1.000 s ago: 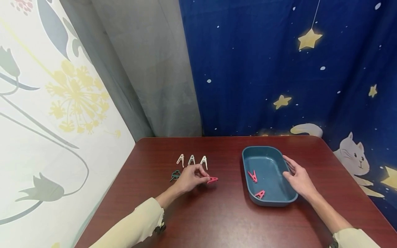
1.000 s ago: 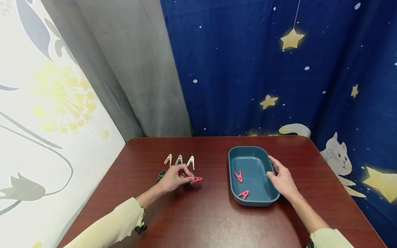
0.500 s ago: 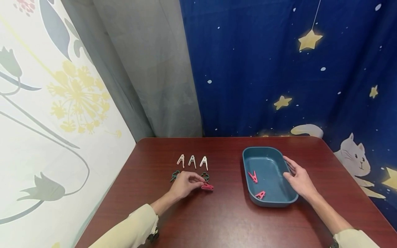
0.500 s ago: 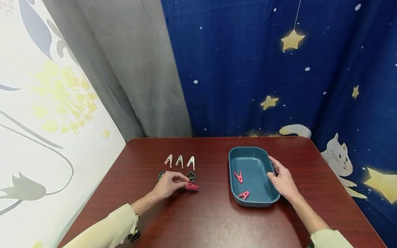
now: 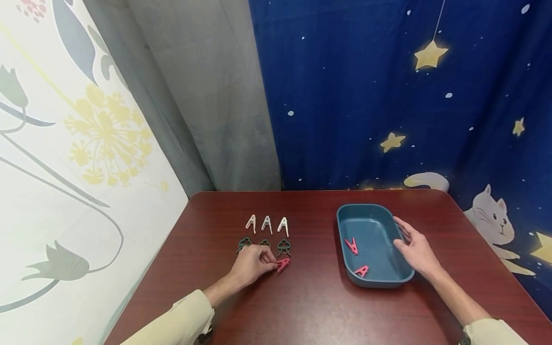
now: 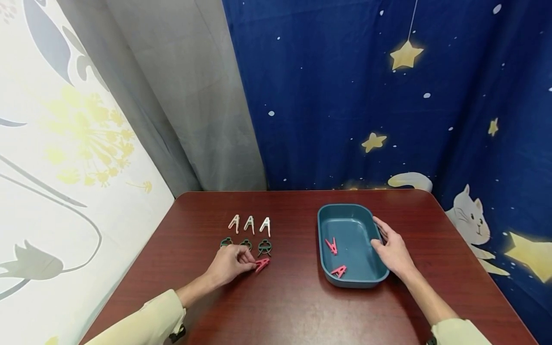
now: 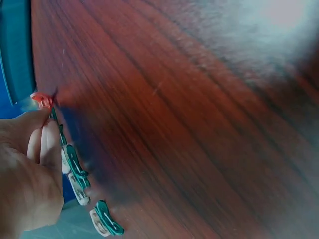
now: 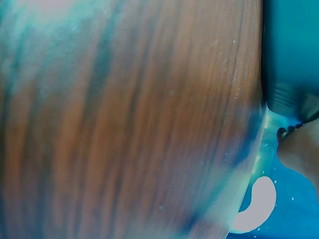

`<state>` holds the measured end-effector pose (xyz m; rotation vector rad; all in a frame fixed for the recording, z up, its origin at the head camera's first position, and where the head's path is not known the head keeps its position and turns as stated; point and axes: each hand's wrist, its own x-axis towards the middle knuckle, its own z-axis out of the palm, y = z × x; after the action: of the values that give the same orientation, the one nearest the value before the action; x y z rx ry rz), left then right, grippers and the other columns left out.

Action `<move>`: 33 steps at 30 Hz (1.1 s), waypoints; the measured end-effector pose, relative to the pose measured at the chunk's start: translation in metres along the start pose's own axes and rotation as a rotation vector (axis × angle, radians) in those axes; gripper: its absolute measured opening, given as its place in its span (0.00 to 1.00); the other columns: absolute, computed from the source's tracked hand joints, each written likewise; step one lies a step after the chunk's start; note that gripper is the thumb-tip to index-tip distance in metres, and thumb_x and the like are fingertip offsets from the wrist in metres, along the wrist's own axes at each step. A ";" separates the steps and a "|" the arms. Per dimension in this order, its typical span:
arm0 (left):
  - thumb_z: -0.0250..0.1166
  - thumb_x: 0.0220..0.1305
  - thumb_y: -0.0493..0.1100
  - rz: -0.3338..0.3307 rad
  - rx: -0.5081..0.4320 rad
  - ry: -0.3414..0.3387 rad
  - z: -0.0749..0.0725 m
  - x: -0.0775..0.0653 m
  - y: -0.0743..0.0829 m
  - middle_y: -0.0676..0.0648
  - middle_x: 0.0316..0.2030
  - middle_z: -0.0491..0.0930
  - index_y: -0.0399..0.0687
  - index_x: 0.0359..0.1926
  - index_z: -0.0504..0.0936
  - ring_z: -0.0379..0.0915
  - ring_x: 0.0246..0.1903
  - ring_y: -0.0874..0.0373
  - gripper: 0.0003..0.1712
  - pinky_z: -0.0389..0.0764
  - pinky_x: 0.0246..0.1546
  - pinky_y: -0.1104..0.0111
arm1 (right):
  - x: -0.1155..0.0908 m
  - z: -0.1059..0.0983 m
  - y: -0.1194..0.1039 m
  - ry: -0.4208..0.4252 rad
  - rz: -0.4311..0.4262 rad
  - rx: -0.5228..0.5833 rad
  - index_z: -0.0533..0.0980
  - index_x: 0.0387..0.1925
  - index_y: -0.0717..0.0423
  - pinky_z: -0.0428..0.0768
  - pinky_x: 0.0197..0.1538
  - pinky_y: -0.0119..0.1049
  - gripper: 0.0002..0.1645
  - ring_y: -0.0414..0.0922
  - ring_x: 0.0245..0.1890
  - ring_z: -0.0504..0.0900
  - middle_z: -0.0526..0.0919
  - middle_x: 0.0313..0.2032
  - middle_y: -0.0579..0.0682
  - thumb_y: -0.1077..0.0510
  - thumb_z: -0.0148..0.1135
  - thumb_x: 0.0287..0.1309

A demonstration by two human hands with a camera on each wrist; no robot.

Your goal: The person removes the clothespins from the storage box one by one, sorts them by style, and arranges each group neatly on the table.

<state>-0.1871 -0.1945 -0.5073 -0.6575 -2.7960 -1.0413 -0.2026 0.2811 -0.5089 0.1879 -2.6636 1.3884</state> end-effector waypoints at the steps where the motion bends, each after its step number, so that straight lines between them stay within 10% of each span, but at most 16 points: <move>1: 0.82 0.56 0.37 -0.001 0.017 -0.005 0.000 -0.001 0.000 0.59 0.23 0.86 0.54 0.28 0.89 0.81 0.23 0.70 0.10 0.80 0.26 0.74 | 0.000 0.000 0.000 0.000 -0.001 0.001 0.57 0.81 0.65 0.65 0.53 0.12 0.41 0.72 0.73 0.66 0.64 0.75 0.73 0.69 0.57 0.72; 18: 0.84 0.53 0.44 -0.112 0.073 -0.031 0.010 -0.014 0.013 0.67 0.18 0.82 0.61 0.24 0.87 0.75 0.20 0.74 0.12 0.77 0.26 0.71 | 0.000 0.000 0.000 0.005 0.001 -0.017 0.57 0.81 0.64 0.73 0.61 0.27 0.40 0.72 0.72 0.67 0.65 0.75 0.73 0.69 0.58 0.72; 28: 0.85 0.53 0.46 -0.177 -0.011 -0.031 0.015 -0.019 0.021 0.66 0.14 0.79 0.58 0.22 0.85 0.75 0.15 0.72 0.14 0.75 0.20 0.71 | 0.001 -0.001 0.000 0.010 -0.006 -0.015 0.58 0.81 0.64 0.67 0.55 0.15 0.40 0.72 0.72 0.67 0.64 0.75 0.73 0.69 0.57 0.72; 33: 0.84 0.53 0.45 -0.155 -0.002 -0.033 0.015 -0.019 0.022 0.64 0.15 0.80 0.58 0.23 0.85 0.75 0.16 0.72 0.14 0.76 0.22 0.71 | 0.001 0.000 0.001 0.004 0.005 -0.027 0.57 0.81 0.64 0.73 0.65 0.46 0.40 0.72 0.72 0.67 0.64 0.75 0.73 0.69 0.57 0.72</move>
<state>-0.1597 -0.1775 -0.5097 -0.4687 -2.9144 -1.0672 -0.2036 0.2816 -0.5090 0.1758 -2.6803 1.3516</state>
